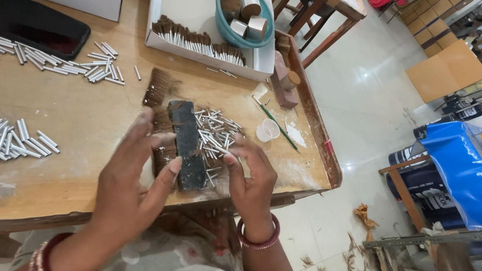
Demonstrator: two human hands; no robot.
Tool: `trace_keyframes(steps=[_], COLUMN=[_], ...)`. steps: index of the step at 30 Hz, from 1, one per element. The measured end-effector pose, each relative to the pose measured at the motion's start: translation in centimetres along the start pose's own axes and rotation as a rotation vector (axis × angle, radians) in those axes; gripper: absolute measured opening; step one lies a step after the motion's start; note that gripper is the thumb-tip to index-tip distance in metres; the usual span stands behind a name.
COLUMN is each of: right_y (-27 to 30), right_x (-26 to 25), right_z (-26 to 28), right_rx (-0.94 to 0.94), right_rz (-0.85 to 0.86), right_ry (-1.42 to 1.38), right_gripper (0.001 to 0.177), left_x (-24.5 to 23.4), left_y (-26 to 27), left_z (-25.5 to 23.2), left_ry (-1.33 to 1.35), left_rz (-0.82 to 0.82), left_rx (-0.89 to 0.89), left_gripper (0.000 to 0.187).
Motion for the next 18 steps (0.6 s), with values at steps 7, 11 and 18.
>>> trace_keyframes(steps=[7,11,18], right_y=[1.0,1.5,1.3], right_x=[1.8,2.8,3.4], right_z=[0.2,0.4,1.4], right_rx=[0.107,0.117,0.157], right_rz=[0.267,0.346,0.328], right_ry=[-0.081,-0.153,-0.136], right_gripper=[0.026,0.026,0.024], left_x=[1.1,3.0,2.3], left_y=[-0.5,0.4,2.1], left_z=[2.9,2.7,2.9], left_ry=[-0.534,-0.134,0.512], left_rz=[0.297,0.192,-0.161], left_rx=[0.044,-0.086,-0.071], left_gripper=[0.073,0.073,0.054])
Point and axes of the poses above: each hand's wrist, its own y-axis away from the middle knuckle, its own x-axis out of the palm, z = x × y, the point moved 6 cm from there along -y, towards the middle knuckle, and after that the axes turned 5 degrees about z, right-handed, at the moved point
